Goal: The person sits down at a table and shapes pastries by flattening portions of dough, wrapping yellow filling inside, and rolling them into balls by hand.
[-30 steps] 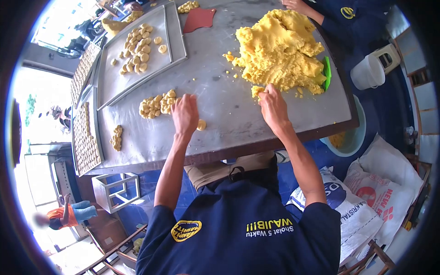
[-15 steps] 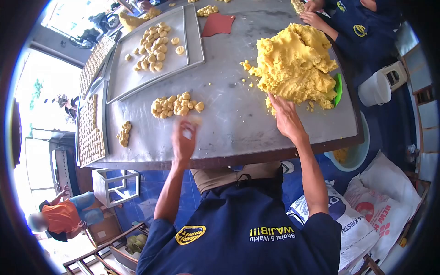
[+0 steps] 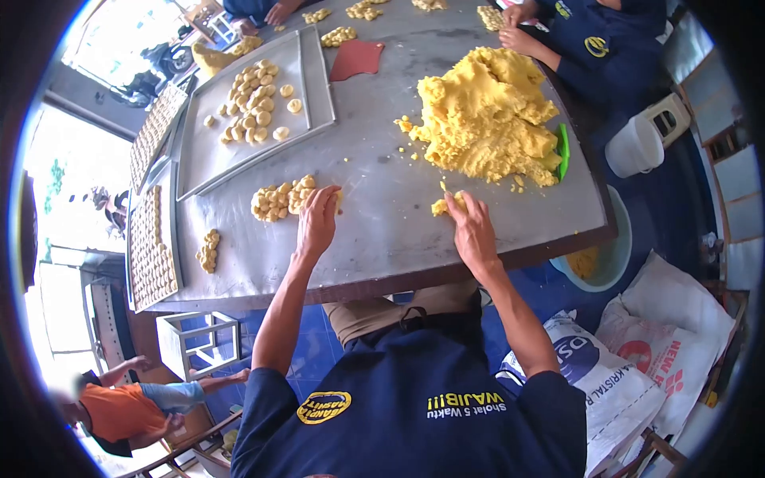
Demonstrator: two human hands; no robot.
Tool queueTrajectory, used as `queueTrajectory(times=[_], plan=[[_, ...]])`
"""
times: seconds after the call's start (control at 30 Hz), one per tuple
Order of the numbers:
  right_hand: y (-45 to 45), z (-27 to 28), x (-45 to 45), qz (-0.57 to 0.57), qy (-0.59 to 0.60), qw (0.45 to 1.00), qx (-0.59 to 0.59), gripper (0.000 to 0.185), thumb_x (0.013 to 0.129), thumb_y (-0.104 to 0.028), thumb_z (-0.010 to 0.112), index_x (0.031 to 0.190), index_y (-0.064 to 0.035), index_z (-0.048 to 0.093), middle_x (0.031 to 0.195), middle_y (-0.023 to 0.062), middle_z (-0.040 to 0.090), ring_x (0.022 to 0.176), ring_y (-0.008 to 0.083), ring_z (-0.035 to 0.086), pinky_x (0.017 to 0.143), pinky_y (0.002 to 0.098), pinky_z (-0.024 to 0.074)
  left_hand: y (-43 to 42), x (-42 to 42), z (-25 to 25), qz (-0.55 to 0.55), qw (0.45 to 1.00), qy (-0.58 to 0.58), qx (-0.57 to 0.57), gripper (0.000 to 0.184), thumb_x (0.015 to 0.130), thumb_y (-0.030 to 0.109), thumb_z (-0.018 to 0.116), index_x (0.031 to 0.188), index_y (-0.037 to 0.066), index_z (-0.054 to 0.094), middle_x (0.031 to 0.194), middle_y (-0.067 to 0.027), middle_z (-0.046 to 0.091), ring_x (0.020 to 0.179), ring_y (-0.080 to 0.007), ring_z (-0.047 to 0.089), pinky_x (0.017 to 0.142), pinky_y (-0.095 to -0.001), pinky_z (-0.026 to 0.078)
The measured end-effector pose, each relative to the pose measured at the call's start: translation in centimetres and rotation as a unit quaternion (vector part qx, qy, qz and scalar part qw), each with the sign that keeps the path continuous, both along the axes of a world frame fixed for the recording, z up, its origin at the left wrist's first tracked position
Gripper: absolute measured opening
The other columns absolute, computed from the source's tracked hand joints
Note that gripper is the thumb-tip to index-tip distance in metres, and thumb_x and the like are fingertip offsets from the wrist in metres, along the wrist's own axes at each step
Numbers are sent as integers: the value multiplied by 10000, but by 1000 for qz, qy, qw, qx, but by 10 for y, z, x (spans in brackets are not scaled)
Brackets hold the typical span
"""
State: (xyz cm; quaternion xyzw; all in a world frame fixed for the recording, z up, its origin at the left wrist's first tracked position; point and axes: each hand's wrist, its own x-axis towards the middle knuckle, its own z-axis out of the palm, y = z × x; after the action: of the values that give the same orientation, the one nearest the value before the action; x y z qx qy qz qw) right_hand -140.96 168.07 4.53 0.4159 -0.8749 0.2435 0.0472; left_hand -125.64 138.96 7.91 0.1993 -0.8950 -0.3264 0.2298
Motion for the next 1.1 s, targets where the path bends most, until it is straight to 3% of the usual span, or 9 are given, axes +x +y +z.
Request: queueTrajectory(times=[0.17,0.27,0.47,0.6,0.63,0.73,0.87,1.0,1.1], plan=[[-18,3,-27,-86,-48,992,-75,439,869,17,624,1306,-23,614,1115,166,613,1006,328,576,934,420,473,8,-10,-21,-42,910,17,413,305,1013,188,596,1210,-39,649,847,-8,621,701,-73,550,628,-241,479],[-24,-8,-33,-68,3,997,-32,389,866,-22,639,1254,-6,642,1023,147,644,965,301,579,900,386,469,2,-9,-37,-47,935,-18,352,318,1007,219,617,1206,-27,654,841,2,623,680,-59,507,595,-223,438],[-17,32,-50,-6,68,983,171,349,869,-37,620,1214,-14,664,935,136,641,980,247,558,883,357,463,3,-29,-15,7,923,-64,379,412,1026,361,580,938,-26,694,667,7,557,550,-56,452,535,-227,382],[-7,17,-58,-61,-57,996,24,371,879,16,570,1246,14,624,959,180,611,1026,340,552,892,395,492,8,-36,-12,-23,940,8,339,364,1030,315,584,995,-31,692,689,6,559,568,-60,465,536,-234,378],[-6,6,-51,-62,-50,997,15,473,864,40,564,1336,19,555,1071,226,582,1050,370,545,913,409,492,10,-36,-15,-22,942,16,334,359,1027,310,589,1010,-32,697,685,3,570,565,-58,473,535,-227,380],[-3,0,-11,-104,129,982,85,565,862,52,555,1417,47,452,1297,288,488,1078,374,535,911,422,475,3,-34,-19,-8,928,-14,372,334,1018,290,606,1033,-29,703,678,4,577,569,-50,481,529,-214,374],[-7,-2,-22,-97,24,988,-116,404,866,-1,630,1269,25,613,1125,190,633,970,349,588,903,417,456,-3,-36,-19,27,892,18,450,321,1012,286,620,1031,-24,704,666,11,564,575,-35,472,516,-201,355],[-22,-2,-34,-96,42,988,-114,292,860,-17,661,1151,18,672,938,105,672,957,304,599,850,425,468,-2,-46,-19,77,983,-26,162,213,946,209,688,943,-3,684,701,-44,618,619,-137,568,581,-278,446],[-17,12,-44,-27,21,998,61,318,857,34,620,1174,32,647,1037,154,648,1000,324,581,879,425,478,-7,-42,-25,-15,993,-11,-114,108,908,97,657,960,3,667,862,-147,668,733,-296,647,662,-393,510]])
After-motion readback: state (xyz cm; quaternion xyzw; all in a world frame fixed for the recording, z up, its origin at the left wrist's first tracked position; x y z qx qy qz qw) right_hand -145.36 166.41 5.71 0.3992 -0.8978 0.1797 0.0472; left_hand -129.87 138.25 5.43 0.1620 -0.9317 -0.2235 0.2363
